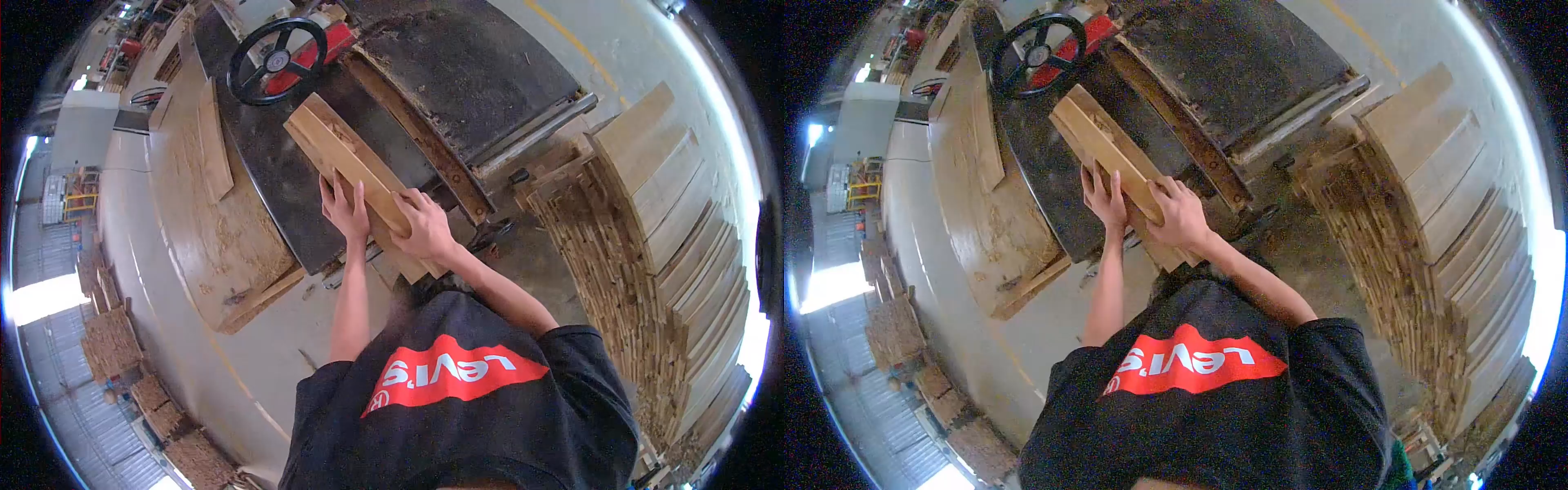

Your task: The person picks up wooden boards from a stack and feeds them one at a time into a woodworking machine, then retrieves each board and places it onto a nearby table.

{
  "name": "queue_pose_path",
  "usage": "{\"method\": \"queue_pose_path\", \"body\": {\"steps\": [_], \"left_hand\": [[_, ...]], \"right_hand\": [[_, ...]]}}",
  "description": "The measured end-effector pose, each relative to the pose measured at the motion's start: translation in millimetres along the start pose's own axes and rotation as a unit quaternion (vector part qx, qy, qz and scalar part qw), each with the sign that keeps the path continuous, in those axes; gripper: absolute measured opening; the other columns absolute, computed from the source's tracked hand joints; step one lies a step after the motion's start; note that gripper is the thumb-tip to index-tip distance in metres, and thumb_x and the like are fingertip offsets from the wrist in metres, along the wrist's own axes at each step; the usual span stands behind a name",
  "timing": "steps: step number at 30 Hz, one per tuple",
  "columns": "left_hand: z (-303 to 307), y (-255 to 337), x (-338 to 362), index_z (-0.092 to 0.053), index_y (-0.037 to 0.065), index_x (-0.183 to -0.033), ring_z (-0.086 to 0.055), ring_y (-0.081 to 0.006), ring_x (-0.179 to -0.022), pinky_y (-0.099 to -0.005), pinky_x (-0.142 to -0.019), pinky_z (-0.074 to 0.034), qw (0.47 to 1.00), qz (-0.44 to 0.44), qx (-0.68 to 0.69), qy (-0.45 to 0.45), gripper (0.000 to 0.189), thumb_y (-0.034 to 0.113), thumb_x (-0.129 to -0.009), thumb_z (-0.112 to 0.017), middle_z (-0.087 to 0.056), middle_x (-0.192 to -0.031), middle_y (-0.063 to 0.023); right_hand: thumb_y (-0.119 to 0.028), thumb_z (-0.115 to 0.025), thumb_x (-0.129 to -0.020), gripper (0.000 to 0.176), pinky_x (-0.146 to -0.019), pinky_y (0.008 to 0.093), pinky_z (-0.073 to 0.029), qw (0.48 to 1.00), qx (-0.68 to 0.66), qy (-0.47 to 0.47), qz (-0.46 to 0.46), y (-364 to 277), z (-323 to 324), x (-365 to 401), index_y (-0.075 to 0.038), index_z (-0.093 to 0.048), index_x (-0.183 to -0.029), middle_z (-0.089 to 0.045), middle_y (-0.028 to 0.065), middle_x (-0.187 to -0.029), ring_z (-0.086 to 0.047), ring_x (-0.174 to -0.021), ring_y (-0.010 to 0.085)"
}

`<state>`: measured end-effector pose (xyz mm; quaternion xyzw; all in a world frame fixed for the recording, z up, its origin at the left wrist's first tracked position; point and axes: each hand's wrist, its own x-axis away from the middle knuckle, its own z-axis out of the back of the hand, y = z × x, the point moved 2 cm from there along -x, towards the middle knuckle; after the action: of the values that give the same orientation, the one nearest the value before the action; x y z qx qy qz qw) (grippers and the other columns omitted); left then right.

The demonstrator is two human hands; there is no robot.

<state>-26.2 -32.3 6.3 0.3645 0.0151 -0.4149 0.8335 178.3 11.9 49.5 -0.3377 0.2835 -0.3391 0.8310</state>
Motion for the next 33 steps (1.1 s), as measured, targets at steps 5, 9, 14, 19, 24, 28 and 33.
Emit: {"method": "queue_pose_path", "body": {"steps": [5, 9, 14, 19, 24, 28, 33], "left_hand": [[1, -9, 0, -0.052, 0.016, -0.160, -0.035, -0.0344, -0.157, -0.0516, -0.126, -0.021, 0.999, 0.013, 0.030, -0.001, 0.069, 0.055, -0.104, -0.059, -0.033, -0.172, -0.0207], [5, -3, 2, -0.055, 0.019, -0.157, -0.037, -0.0339, -0.155, -0.0511, -0.125, -0.024, 0.999, 0.003, 0.024, 0.034, 0.064, 0.042, -0.099, -0.070, -0.038, -0.169, -0.0186], [5, -3, 2, -0.057, 0.019, -0.155, -0.040, -0.0339, -0.153, -0.0521, -0.123, -0.029, 0.999, 0.023, -0.001, 0.044, 0.064, 0.039, -0.096, -0.075, -0.041, -0.167, -0.0175], [3, -3, 2, -0.057, 0.018, -0.154, -0.042, -0.0351, -0.151, -0.0521, -0.123, -0.029, 0.998, 0.012, 0.003, 0.055, 0.066, 0.045, -0.096, -0.075, -0.042, -0.166, -0.0180], [5, -4, 2, -0.057, 0.017, -0.153, -0.042, -0.0356, -0.151, -0.0527, -0.123, -0.029, 0.998, 0.005, 0.017, 0.064, 0.065, 0.045, -0.097, -0.074, -0.043, -0.165, -0.0189], [4, -6, 2, -0.053, 0.020, -0.157, -0.041, -0.0357, -0.153, -0.0550, -0.125, -0.026, 0.998, 0.004, 0.025, 0.056, 0.067, 0.053, -0.100, -0.070, -0.042, -0.167, -0.0167], [7, -2, 2, -0.054, 0.019, -0.156, -0.042, -0.0347, -0.151, -0.0534, -0.123, -0.028, 0.998, 0.006, 0.023, 0.059, 0.069, 0.049, -0.096, -0.074, -0.043, -0.165, -0.0178]], "right_hand": [[-0.020, -0.086, -0.075, 0.071, -0.099, 0.0432, -0.055, 0.994, -0.106, -0.006, -0.003, 7, 32, -4, 0.006, -0.064, -0.137, -0.062, 0.0206, -0.132, -0.065, -0.119, 0.0386], [-0.018, -0.086, -0.078, 0.069, -0.100, 0.0441, -0.054, 0.996, -0.088, 0.021, 0.002, 6, 60, 1, 0.005, -0.064, -0.139, -0.062, 0.0218, -0.130, -0.064, -0.119, 0.0394], [-0.019, -0.086, -0.081, 0.067, -0.101, 0.0475, -0.054, 0.998, 0.044, 0.034, 0.028, 29, 87, -10, 0.004, -0.064, -0.140, -0.060, 0.0211, -0.131, -0.062, -0.120, 0.0411], [-0.018, -0.085, -0.084, 0.057, -0.100, 0.0491, -0.053, 0.987, 0.134, 0.068, 0.049, 52, 82, -12, 0.000, -0.068, -0.136, -0.062, 0.0194, -0.130, -0.062, -0.117, 0.0401], [-0.021, -0.083, -0.090, 0.042, -0.100, 0.0517, -0.051, 0.984, 0.138, 0.103, 0.053, 59, 78, -4, -0.004, -0.073, -0.127, -0.064, 0.0148, -0.130, -0.059, -0.120, 0.0365], [-0.021, -0.083, -0.091, 0.033, -0.104, 0.0507, -0.048, 0.974, 0.186, 0.111, 0.068, 49, 83, -2, -0.008, -0.077, -0.120, -0.065, 0.0109, -0.132, -0.059, -0.120, 0.0359], [-0.020, -0.083, -0.090, 0.030, -0.105, 0.0513, -0.046, 0.984, 0.132, 0.116, 0.013, 53, 83, 1, -0.011, -0.076, -0.118, -0.065, 0.0099, -0.132, -0.059, -0.121, 0.0356]]}}
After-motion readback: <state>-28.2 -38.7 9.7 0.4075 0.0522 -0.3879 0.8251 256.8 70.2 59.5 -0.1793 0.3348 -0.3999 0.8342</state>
